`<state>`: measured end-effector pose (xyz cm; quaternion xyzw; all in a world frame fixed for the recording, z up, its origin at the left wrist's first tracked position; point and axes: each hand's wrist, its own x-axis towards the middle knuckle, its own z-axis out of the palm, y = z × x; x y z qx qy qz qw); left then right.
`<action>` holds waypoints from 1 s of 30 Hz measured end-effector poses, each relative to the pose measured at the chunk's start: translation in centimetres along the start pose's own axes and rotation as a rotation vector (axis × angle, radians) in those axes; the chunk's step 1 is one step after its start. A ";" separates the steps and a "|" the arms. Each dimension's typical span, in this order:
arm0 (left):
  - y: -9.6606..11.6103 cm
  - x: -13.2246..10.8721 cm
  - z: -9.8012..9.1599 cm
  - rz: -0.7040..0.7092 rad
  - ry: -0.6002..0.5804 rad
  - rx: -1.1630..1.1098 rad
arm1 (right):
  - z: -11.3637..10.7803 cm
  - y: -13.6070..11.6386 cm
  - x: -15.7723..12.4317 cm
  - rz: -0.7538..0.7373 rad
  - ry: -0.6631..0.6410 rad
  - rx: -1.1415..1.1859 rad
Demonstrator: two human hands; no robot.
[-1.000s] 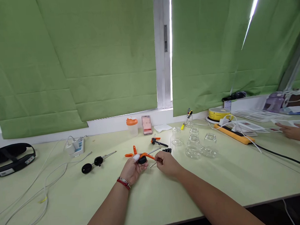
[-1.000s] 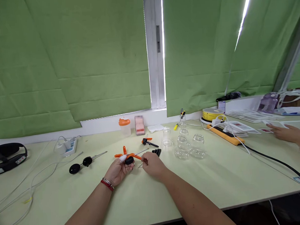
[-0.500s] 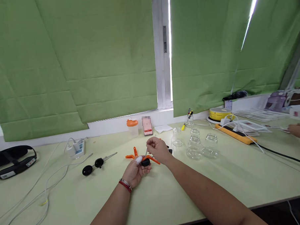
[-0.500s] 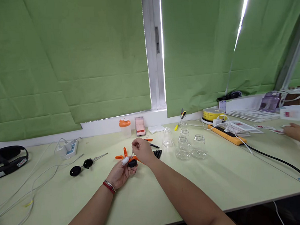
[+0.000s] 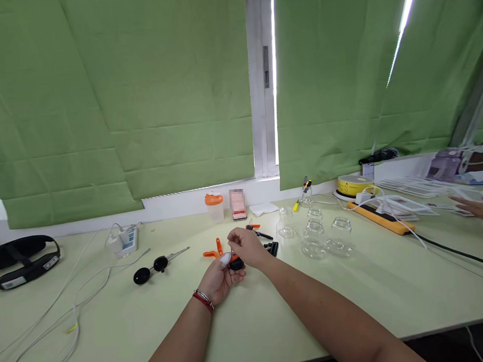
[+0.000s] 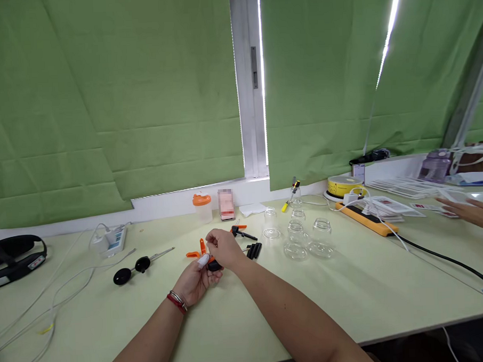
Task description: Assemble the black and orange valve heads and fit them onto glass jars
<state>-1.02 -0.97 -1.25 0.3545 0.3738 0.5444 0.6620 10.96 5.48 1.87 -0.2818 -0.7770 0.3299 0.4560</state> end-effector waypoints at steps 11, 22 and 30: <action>-0.1 0.1 0.0 0.002 0.025 0.077 | -0.5 -0.4 -1.0 -0.026 -0.033 -0.241; -0.2 0.0 0.0 0.014 0.102 0.170 | -0.4 0.0 -1.3 -0.095 -0.082 -0.308; -0.2 0.0 -0.1 0.023 0.088 0.185 | -0.9 0.1 -2.7 -0.167 -0.159 -0.436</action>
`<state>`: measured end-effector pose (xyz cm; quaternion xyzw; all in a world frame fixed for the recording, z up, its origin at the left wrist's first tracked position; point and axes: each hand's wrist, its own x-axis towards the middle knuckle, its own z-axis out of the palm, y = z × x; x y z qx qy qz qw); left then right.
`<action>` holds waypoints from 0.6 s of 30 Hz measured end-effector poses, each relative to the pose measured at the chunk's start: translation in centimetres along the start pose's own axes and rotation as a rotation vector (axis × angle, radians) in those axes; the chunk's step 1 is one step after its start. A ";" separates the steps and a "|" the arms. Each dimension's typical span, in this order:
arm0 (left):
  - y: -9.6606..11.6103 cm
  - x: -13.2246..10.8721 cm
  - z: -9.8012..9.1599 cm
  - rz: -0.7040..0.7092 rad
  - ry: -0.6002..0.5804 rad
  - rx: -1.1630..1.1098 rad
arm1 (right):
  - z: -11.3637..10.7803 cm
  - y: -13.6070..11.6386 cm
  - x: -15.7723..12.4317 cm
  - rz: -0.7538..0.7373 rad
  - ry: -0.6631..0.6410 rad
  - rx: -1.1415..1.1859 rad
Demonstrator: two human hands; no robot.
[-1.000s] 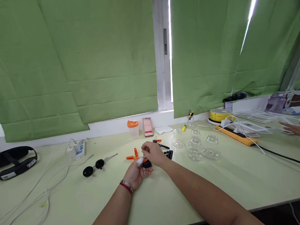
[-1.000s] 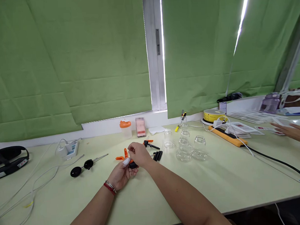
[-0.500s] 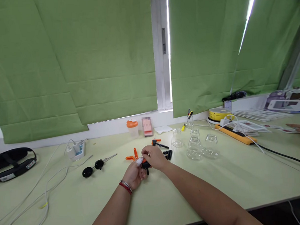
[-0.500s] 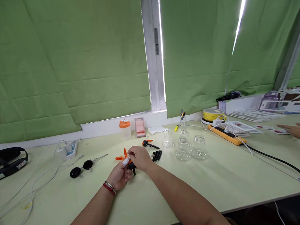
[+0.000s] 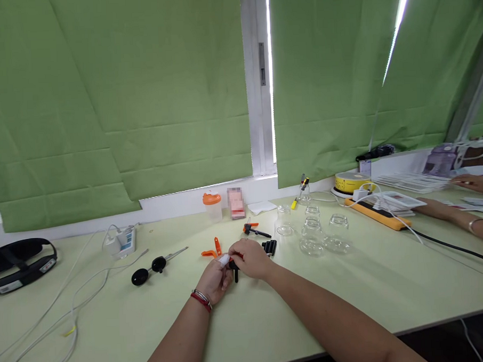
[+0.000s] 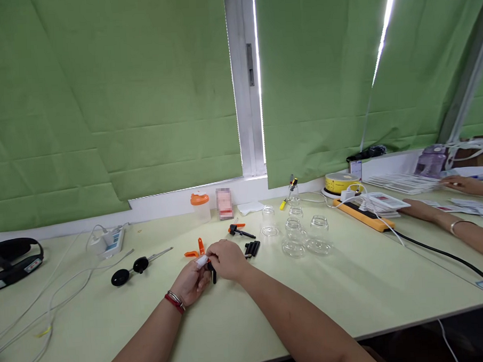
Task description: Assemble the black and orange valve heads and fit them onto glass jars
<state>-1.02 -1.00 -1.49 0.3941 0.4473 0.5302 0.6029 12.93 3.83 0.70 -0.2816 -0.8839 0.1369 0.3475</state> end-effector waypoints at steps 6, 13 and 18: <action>0.0 0.1 -0.1 0.010 -0.002 0.011 | -1.0 0.6 -1.0 -0.134 -0.101 0.005; 0.1 0.0 0.1 -0.005 0.008 -0.005 | -1.8 0.8 -1.6 -0.187 -0.112 0.059; 0.2 0.2 -0.6 0.036 0.032 0.035 | -1.9 0.5 -1.8 -0.144 -0.134 0.089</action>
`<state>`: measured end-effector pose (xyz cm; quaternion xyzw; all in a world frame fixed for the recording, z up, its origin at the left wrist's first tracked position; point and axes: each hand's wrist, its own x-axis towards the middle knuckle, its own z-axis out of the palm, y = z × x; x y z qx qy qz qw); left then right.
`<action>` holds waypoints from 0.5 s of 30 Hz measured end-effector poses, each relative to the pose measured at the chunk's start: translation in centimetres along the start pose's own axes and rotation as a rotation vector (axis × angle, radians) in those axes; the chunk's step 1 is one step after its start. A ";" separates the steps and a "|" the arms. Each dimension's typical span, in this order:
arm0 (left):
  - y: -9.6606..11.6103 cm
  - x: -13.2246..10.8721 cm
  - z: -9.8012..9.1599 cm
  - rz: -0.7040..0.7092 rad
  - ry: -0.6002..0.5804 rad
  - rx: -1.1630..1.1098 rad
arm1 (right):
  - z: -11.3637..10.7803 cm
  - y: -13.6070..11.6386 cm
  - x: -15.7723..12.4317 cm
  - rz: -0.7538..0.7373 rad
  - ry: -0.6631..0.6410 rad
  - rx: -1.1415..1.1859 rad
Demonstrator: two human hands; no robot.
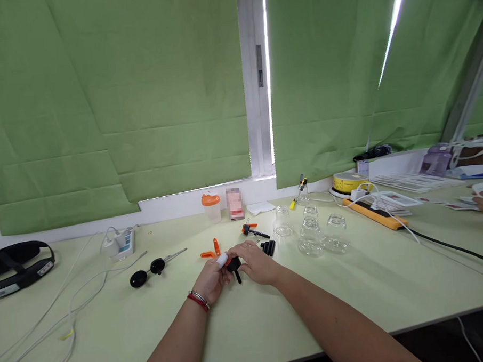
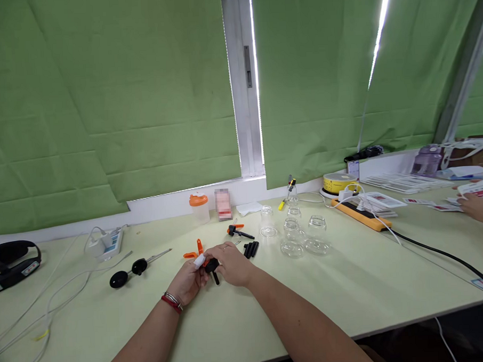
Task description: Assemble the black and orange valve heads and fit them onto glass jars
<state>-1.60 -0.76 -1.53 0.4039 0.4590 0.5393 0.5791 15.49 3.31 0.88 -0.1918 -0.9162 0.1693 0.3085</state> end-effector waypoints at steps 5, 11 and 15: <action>0.1 -0.2 0.2 0.107 -0.066 0.098 | 0.0 0.0 0.0 0.016 0.003 0.026; 0.2 -0.8 1.2 0.152 -0.188 0.271 | 0.3 0.4 0.0 -0.053 -0.049 -0.005; 0.2 -0.9 1.3 0.121 -0.138 0.287 | -0.1 1.0 -0.1 0.008 0.054 0.005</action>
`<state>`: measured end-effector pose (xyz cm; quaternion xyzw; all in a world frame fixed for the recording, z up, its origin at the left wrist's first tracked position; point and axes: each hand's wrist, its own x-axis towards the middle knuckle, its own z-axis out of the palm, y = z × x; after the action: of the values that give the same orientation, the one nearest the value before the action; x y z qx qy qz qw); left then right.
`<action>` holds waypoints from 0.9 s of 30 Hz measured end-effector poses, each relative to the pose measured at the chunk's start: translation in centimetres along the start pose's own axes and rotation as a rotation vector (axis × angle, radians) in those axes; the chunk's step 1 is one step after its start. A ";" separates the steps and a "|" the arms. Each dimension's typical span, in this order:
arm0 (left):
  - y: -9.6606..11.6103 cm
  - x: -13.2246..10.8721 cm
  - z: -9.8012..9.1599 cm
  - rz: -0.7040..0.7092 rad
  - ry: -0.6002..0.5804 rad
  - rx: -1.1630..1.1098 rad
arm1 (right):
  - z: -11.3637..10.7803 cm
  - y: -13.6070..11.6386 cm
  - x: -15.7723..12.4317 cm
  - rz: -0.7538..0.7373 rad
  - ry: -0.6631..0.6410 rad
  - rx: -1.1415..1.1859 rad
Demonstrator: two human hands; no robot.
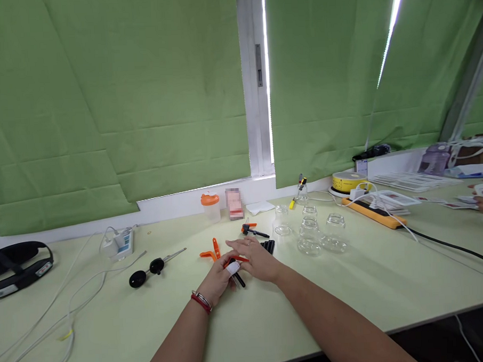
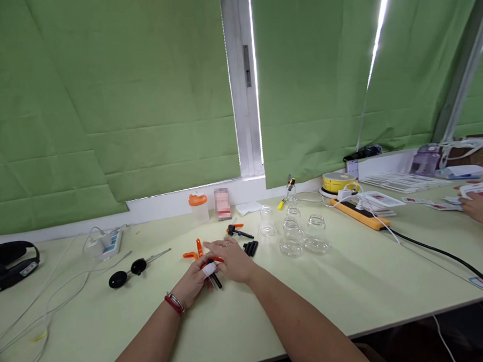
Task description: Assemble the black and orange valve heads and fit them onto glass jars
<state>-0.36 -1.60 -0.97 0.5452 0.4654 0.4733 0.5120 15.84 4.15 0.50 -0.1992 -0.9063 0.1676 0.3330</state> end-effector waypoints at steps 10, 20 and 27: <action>-0.7 1.1 -0.7 0.011 0.235 -0.141 | -2.6 4.0 -2.6 0.446 0.135 -0.114; -1.6 1.7 -1.2 0.016 0.297 -0.140 | 0.6 4.0 -1.9 0.294 -0.126 -0.437; -1.8 1.8 -1.1 0.031 0.305 -0.164 | 0.8 4.1 -2.2 0.285 -0.144 -0.449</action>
<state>-1.27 0.42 -2.63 0.4306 0.4891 0.5947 0.4707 17.82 6.48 -3.05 -0.3812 -0.9048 0.0217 0.1884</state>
